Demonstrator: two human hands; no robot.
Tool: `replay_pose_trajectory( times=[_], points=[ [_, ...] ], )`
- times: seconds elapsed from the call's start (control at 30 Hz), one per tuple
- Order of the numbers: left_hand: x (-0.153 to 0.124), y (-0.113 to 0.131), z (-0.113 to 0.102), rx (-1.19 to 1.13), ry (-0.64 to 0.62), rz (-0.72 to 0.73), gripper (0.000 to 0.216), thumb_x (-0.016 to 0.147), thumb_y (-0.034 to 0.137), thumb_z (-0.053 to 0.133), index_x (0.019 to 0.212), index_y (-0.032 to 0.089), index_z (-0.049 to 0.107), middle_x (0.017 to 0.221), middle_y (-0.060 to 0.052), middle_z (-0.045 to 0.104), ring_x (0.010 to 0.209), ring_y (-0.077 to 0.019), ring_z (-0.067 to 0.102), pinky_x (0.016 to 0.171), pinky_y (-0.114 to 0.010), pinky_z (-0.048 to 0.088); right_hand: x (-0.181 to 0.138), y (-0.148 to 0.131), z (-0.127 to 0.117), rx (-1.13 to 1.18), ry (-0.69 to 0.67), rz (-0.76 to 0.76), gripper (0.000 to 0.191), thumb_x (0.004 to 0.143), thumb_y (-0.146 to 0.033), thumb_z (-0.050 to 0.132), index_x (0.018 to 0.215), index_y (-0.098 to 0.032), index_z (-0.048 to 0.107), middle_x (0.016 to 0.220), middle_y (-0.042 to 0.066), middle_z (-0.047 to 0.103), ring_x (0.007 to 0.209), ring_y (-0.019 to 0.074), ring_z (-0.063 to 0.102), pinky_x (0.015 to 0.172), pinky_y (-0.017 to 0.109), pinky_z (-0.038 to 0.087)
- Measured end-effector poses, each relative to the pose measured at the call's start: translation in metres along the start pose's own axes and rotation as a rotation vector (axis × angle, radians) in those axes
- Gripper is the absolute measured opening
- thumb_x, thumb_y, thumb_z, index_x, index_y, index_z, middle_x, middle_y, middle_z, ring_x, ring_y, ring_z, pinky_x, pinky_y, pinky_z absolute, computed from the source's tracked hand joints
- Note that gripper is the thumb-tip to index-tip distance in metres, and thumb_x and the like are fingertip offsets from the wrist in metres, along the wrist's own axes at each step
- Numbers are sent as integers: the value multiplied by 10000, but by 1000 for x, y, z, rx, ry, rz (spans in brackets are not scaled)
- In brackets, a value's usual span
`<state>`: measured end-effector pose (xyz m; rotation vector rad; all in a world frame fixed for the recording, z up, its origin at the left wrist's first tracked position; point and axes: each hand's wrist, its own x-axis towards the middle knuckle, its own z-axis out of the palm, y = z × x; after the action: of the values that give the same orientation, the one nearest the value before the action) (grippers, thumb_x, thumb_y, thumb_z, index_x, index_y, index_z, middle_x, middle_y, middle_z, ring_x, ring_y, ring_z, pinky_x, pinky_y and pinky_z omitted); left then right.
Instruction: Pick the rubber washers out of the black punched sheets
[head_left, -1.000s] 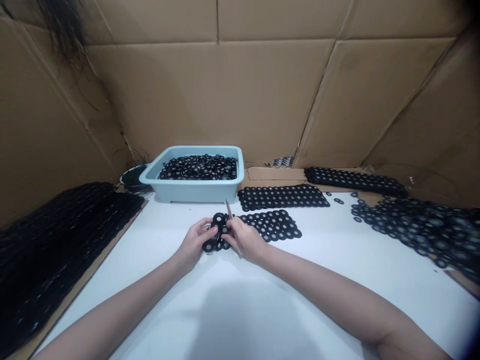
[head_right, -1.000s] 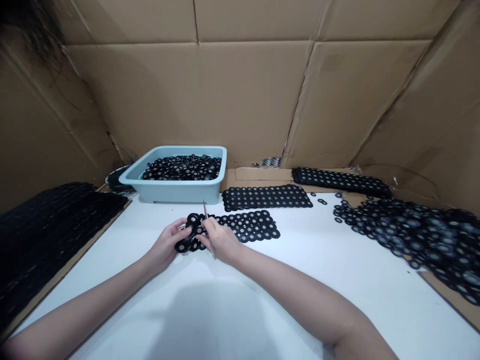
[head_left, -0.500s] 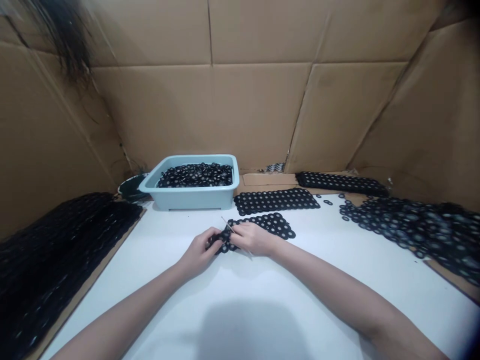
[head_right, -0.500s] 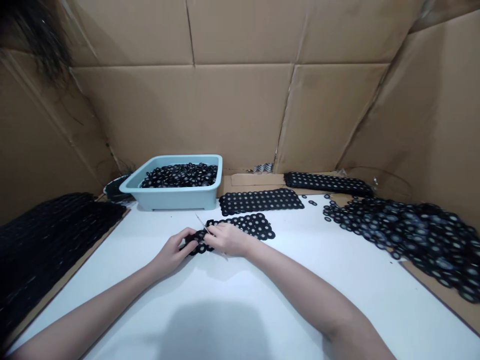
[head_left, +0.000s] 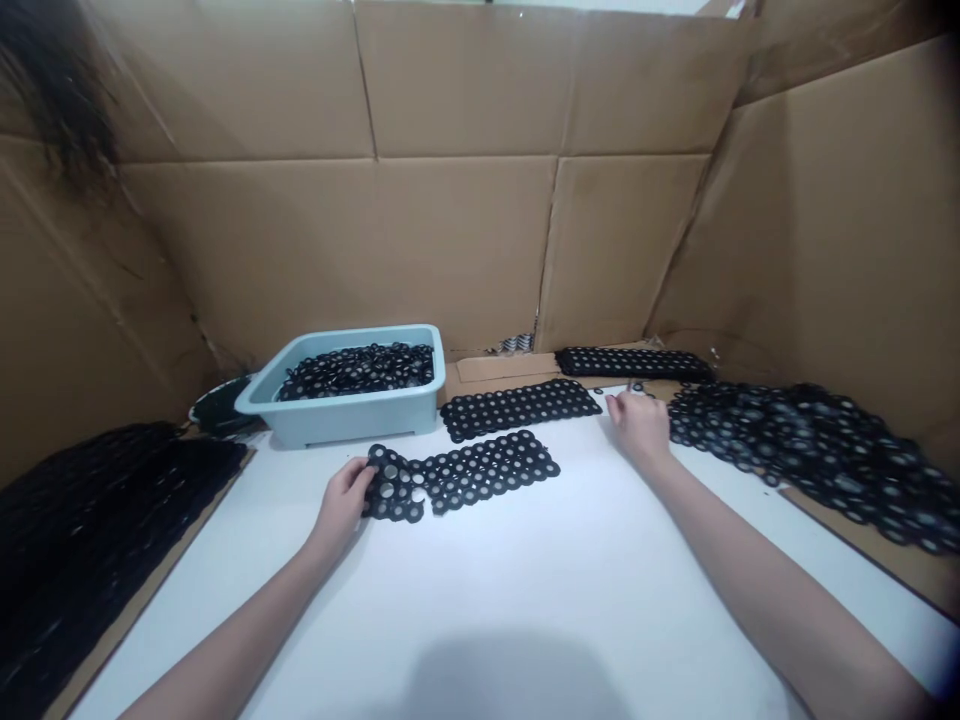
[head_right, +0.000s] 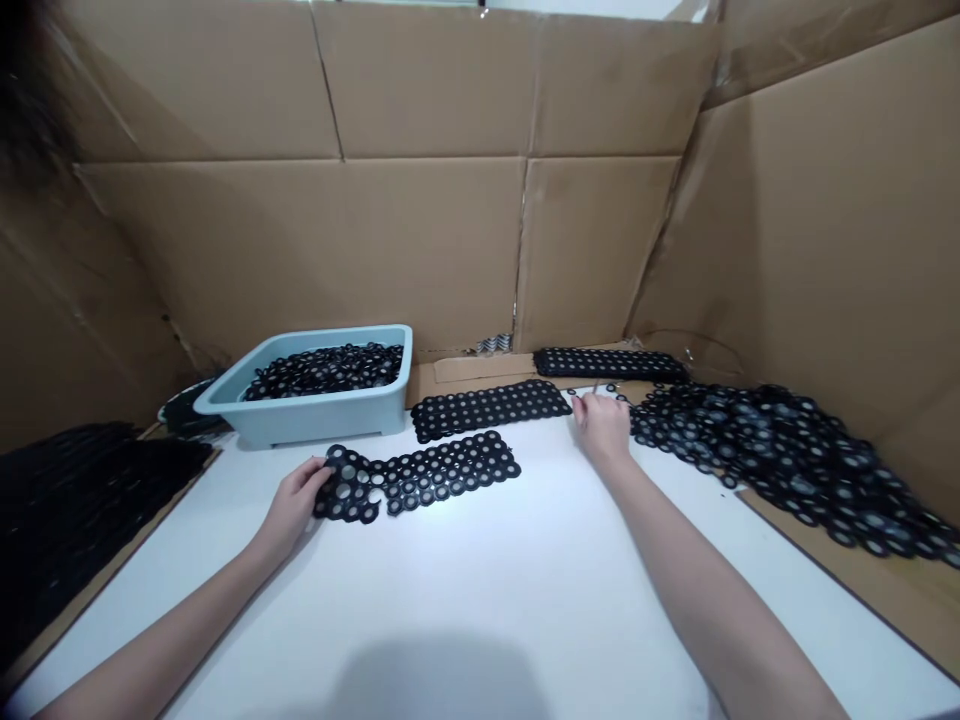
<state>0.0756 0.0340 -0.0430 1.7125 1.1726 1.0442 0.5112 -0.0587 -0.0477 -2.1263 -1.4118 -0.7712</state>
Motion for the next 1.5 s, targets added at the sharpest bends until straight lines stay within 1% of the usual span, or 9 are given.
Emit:
replay_pose_trajectory(
  times=[0.17, 0.33, 0.43, 0.63, 0.8, 0.9, 1.1, 1.33, 1.5],
  points=[
    [-2, -3, 1, 102, 47, 15, 186, 719, 328, 455, 727, 175, 559, 700, -8, 580, 690, -166, 514, 631, -241, 368, -3, 18, 14, -169, -56, 176, 297, 766, -379, 420, 647, -127, 522, 657, 125, 551, 676, 216, 426, 633, 331, 213],
    [-8, -6, -2, 231, 90, 27, 217, 719, 338, 447, 748, 165, 575, 726, -29, 602, 698, -183, 526, 657, -266, 367, -2, 3, 4, -98, 11, 104, 279, 775, -374, 423, 687, -130, 528, 709, 140, 555, 727, 240, 443, 642, 340, 245],
    [-14, -4, -4, 291, 98, 38, 206, 719, 328, 450, 756, 171, 579, 713, -26, 608, 675, -183, 532, 639, -269, 364, -1, -53, -19, 242, -27, -64, 252, 796, -348, 407, 700, -149, 526, 711, 114, 562, 698, 220, 478, 643, 327, 319],
    [-20, -1, -6, 386, 107, 67, 173, 731, 299, 436, 739, 171, 552, 704, -25, 604, 669, -171, 540, 621, -255, 370, -23, -214, -64, 1083, -306, -397, 246, 827, -304, 376, 1014, -196, 495, 1001, 93, 566, 882, 192, 530, 741, 312, 410],
    [-18, -5, -10, 498, 101, 108, 164, 734, 297, 431, 703, 169, 529, 697, -30, 565, 680, -174, 509, 640, -269, 360, -34, -290, -55, 1470, -643, -206, 180, 767, -305, 443, 653, -182, 510, 612, 1, 551, 647, 136, 540, 644, 254, 413],
    [-15, -8, -11, 549, 96, 114, 162, 729, 291, 429, 675, 166, 516, 698, -36, 537, 701, -179, 493, 661, -279, 357, -39, -300, -34, 1579, -745, -26, 153, 753, -242, 393, 639, -181, 476, 530, -25, 503, 598, 118, 529, 602, 234, 404],
    [-11, -13, -11, 583, 68, 88, 143, 712, 272, 437, 661, 165, 517, 696, -30, 517, 720, -170, 490, 674, -267, 361, -45, -292, -12, 1612, -840, 111, 84, 692, -165, 348, 735, -197, 414, 470, -58, 484, 509, 105, 490, 516, 210, 364],
    [-11, -9, -12, 566, 60, 36, 143, 705, 271, 440, 633, 166, 504, 689, -22, 523, 703, -155, 490, 642, -247, 354, -42, -291, -14, 1602, -901, 75, 54, 698, -173, 343, 686, -198, 390, 452, -57, 469, 473, 98, 455, 481, 202, 332],
    [-15, -6, -4, 545, 98, -27, 156, 711, 266, 428, 608, 167, 493, 657, -21, 536, 664, -151, 492, 607, -244, 342, -52, -292, -19, 1502, -833, -39, 71, 720, -182, 357, 762, -211, 407, 542, -53, 474, 544, 110, 478, 491, 202, 320]
  ],
)
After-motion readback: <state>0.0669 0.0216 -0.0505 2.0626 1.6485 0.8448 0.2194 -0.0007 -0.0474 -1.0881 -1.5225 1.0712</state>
